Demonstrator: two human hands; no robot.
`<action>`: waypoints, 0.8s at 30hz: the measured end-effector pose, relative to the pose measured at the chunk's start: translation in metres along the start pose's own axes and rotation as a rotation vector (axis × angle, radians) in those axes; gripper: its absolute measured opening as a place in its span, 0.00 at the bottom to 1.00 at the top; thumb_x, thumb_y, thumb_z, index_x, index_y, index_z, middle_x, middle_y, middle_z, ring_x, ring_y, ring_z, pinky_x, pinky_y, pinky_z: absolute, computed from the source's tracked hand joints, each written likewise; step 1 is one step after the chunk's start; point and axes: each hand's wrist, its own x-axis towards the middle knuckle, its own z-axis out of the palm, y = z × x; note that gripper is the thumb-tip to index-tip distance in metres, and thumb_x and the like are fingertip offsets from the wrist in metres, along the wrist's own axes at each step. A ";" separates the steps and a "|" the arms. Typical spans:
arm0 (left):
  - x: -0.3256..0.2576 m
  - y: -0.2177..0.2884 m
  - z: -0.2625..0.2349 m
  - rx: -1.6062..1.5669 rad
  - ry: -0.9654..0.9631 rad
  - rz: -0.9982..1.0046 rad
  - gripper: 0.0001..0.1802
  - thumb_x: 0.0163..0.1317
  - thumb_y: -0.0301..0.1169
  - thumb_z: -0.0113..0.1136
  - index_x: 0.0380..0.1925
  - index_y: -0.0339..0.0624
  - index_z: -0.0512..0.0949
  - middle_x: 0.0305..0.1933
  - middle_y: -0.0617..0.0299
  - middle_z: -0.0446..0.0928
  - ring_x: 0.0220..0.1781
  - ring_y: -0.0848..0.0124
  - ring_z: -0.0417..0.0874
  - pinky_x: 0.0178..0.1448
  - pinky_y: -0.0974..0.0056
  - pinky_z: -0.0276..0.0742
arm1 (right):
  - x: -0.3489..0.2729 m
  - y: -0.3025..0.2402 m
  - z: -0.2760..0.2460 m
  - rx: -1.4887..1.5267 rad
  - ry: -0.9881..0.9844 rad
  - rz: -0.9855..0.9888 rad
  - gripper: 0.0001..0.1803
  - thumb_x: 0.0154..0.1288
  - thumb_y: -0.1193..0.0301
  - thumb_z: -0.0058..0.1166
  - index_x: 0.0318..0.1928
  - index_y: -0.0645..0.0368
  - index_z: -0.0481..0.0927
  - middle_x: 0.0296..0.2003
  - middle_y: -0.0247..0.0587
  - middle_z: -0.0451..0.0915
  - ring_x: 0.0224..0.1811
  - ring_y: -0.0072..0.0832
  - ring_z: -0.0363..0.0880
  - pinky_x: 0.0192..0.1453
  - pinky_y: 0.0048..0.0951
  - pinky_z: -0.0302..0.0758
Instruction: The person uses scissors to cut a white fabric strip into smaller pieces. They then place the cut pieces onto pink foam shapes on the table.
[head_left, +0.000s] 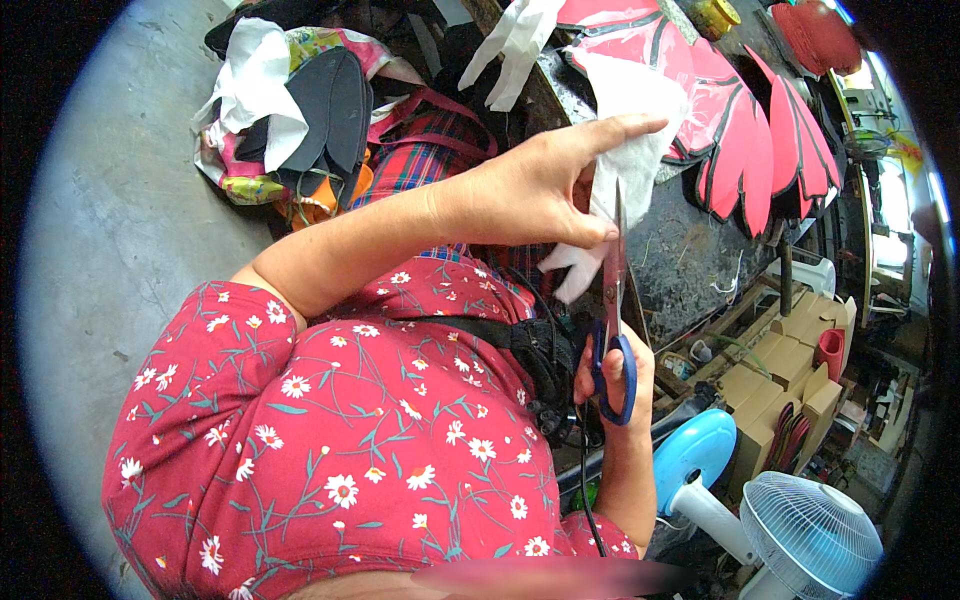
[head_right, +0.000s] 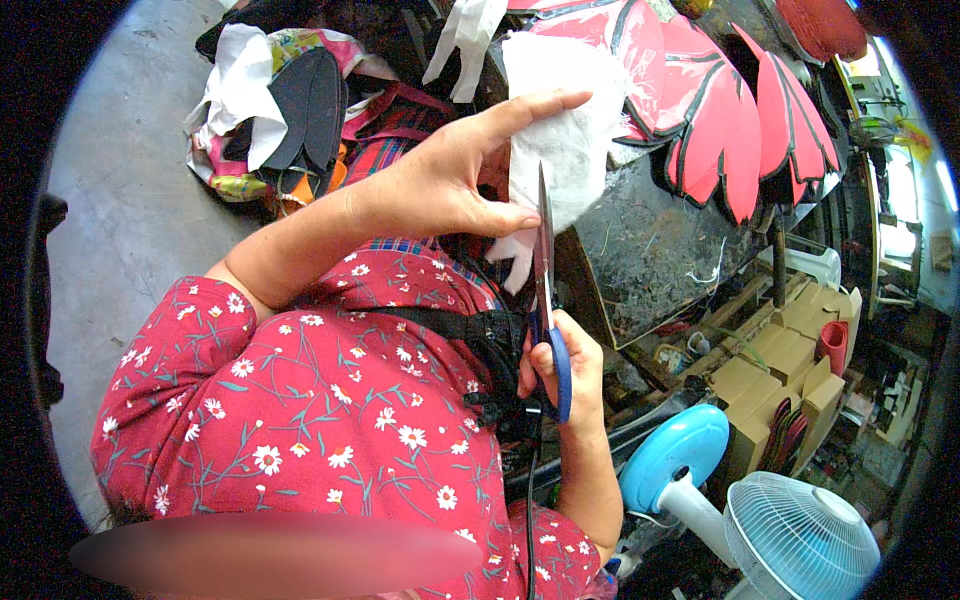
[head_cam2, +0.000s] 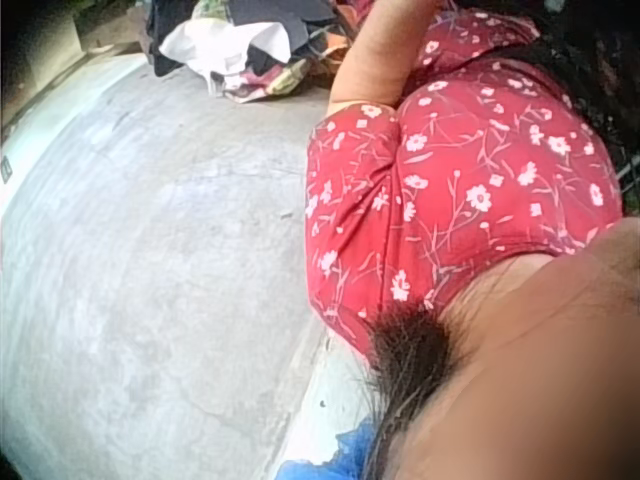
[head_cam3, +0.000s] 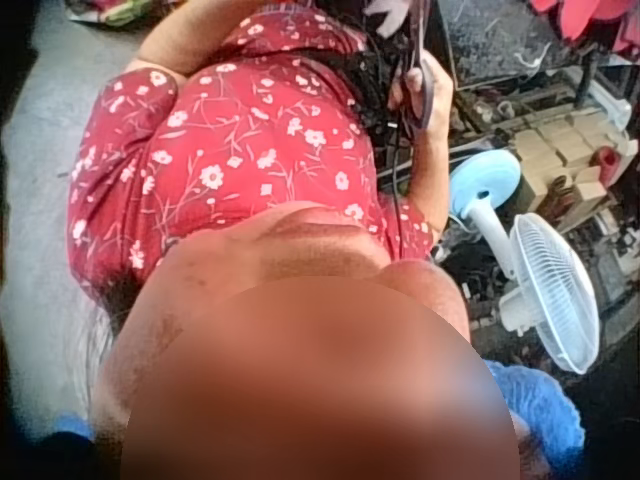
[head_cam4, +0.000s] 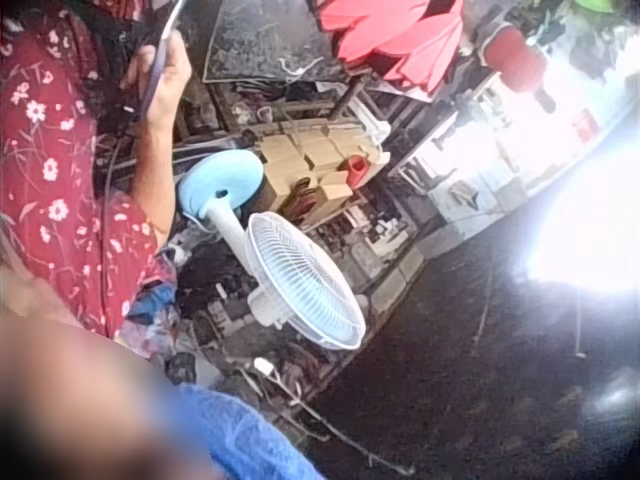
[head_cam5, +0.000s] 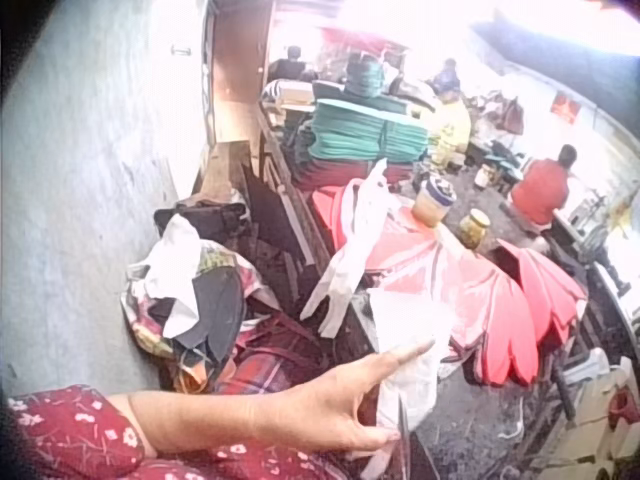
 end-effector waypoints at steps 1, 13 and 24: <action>0.001 -0.001 -0.002 -0.089 0.039 -0.036 0.49 0.56 0.14 0.63 0.76 0.44 0.53 0.55 0.63 0.75 0.51 0.75 0.79 0.58 0.65 0.78 | -0.001 0.000 -0.001 -0.007 0.003 -0.001 0.27 0.63 0.51 0.66 0.38 0.64 0.73 0.21 0.34 0.73 0.17 0.22 0.72 0.21 0.23 0.71; 0.000 -0.005 0.007 -0.047 0.061 0.016 0.54 0.56 0.11 0.59 0.79 0.48 0.44 0.59 0.66 0.70 0.51 0.79 0.74 0.57 0.69 0.74 | 0.009 0.002 0.003 -0.002 -0.018 -0.072 0.27 0.64 0.50 0.65 0.38 0.63 0.73 0.22 0.33 0.72 0.17 0.21 0.72 0.21 0.23 0.71; 0.009 -0.005 0.001 -0.113 0.132 -0.012 0.49 0.59 0.15 0.62 0.77 0.46 0.49 0.55 0.61 0.77 0.52 0.75 0.80 0.57 0.66 0.78 | 0.010 0.002 0.002 -0.079 0.040 -0.059 0.27 0.64 0.50 0.65 0.38 0.63 0.73 0.20 0.33 0.72 0.17 0.21 0.72 0.21 0.23 0.71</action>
